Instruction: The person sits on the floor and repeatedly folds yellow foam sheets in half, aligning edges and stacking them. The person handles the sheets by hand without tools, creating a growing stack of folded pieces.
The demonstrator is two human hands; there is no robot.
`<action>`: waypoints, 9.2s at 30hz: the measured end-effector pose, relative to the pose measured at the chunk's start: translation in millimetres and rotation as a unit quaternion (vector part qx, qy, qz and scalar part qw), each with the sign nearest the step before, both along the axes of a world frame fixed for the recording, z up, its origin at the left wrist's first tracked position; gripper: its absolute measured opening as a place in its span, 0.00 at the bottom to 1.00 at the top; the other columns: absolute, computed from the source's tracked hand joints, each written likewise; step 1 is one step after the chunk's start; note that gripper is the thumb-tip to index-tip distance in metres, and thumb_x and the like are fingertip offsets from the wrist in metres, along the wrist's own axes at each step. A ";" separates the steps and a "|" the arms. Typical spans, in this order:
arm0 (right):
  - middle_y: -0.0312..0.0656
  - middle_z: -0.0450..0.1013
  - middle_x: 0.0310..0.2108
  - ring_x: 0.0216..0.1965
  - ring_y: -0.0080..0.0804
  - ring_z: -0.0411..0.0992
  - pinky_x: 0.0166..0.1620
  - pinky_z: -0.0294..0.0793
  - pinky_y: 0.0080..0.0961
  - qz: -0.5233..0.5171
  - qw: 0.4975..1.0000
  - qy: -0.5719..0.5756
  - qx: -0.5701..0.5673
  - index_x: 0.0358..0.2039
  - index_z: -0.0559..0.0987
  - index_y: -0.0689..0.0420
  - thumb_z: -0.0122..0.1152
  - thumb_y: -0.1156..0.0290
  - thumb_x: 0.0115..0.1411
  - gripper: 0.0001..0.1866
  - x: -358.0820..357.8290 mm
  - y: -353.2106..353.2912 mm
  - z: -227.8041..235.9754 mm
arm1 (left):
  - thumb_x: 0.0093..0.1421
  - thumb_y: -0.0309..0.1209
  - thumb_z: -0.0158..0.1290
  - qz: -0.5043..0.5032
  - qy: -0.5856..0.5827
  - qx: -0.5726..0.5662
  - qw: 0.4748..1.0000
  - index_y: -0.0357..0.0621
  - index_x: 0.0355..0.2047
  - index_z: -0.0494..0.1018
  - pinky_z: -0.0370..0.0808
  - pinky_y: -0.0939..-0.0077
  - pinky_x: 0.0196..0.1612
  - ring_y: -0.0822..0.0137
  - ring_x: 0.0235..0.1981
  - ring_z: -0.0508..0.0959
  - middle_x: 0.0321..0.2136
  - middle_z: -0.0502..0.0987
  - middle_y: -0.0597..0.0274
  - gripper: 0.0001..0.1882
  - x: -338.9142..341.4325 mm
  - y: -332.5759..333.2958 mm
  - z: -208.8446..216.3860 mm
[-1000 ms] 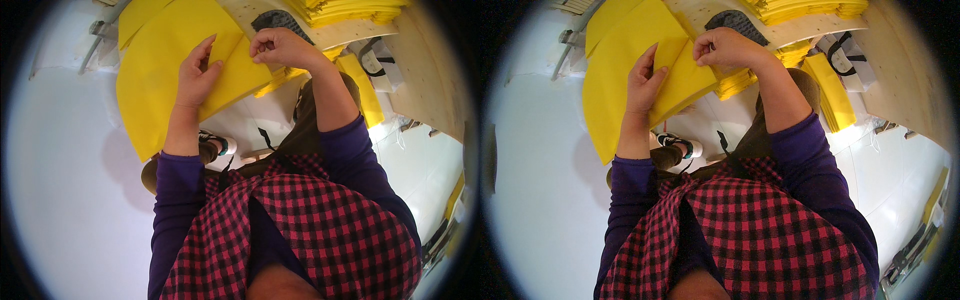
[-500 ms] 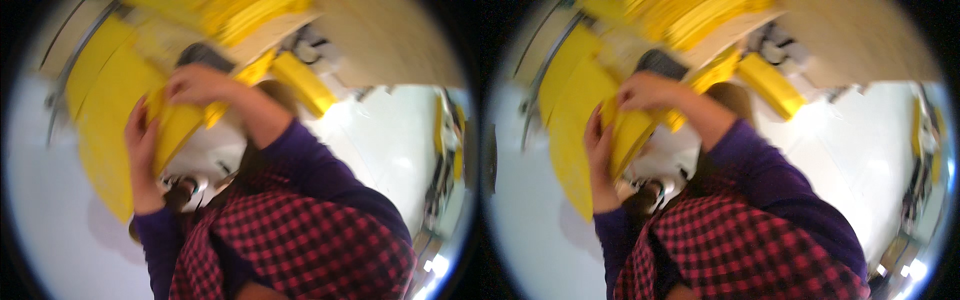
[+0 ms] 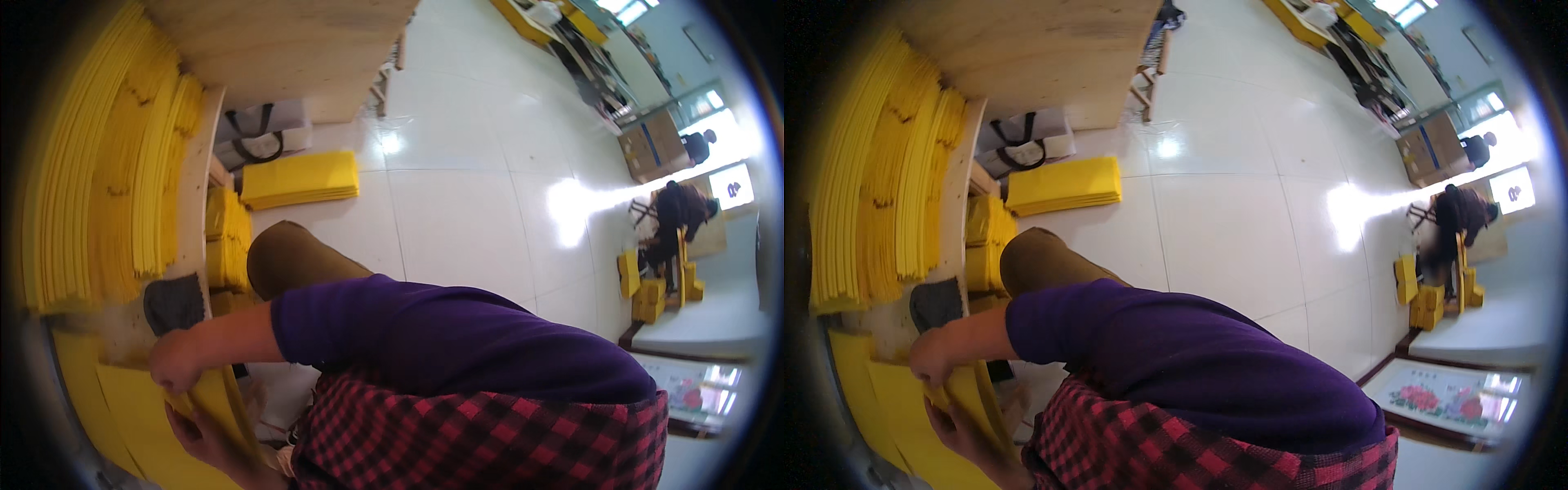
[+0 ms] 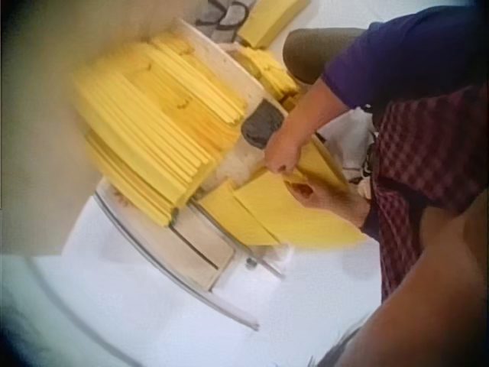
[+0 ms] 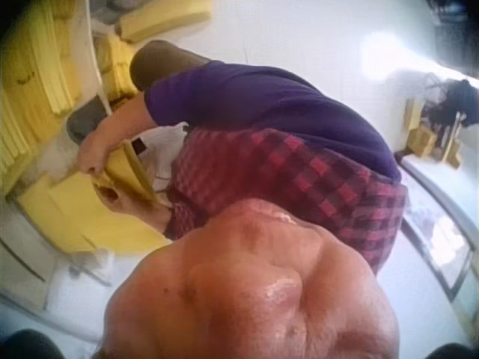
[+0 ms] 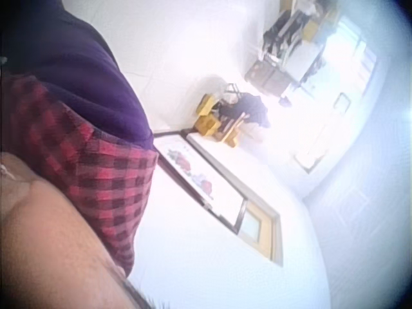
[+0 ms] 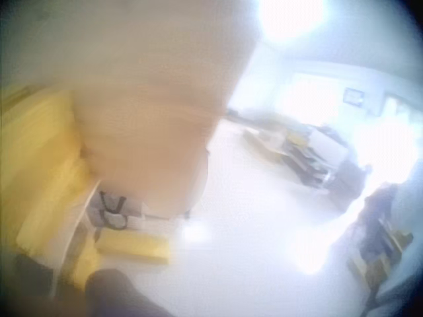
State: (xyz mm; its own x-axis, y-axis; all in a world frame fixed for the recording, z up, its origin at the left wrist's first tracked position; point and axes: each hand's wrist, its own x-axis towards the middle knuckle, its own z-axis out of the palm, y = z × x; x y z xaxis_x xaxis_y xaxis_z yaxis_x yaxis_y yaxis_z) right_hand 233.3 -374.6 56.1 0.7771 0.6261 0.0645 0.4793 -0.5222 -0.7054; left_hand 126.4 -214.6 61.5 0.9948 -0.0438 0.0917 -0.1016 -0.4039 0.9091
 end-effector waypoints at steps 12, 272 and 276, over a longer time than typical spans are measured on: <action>0.43 0.73 0.37 0.45 0.45 0.69 0.44 0.70 0.40 -0.156 0.979 -0.134 0.001 0.30 0.81 0.50 0.63 0.58 0.48 0.12 -30.6 -101.3 10.7 | 0.67 0.34 0.43 0.018 -0.038 0.123 0.991 0.28 0.56 0.63 0.64 0.71 0.56 0.58 0.54 0.69 0.55 0.67 0.45 0.23 12.1 14.1 -9.0; 0.40 0.78 0.32 0.36 0.38 0.76 0.39 0.74 0.32 -0.072 0.990 0.014 0.121 0.33 0.82 0.54 0.62 0.63 0.49 0.12 -41.7 -25.6 3.3 | 0.61 0.20 0.40 -0.033 0.001 -0.233 0.972 0.38 0.62 0.57 0.67 0.71 0.54 0.61 0.51 0.70 0.54 0.68 0.48 0.27 4.3 8.8 -7.8; 0.43 0.79 0.32 0.35 0.35 0.77 0.41 0.75 0.30 -0.036 0.979 0.025 0.197 0.34 0.82 0.54 0.63 0.62 0.46 0.15 -37.7 -29.8 -7.0 | 0.59 0.18 0.41 -0.032 -0.026 -0.155 0.987 0.38 0.63 0.57 0.66 0.73 0.55 0.62 0.53 0.70 0.54 0.68 0.48 0.29 10.8 20.5 -16.4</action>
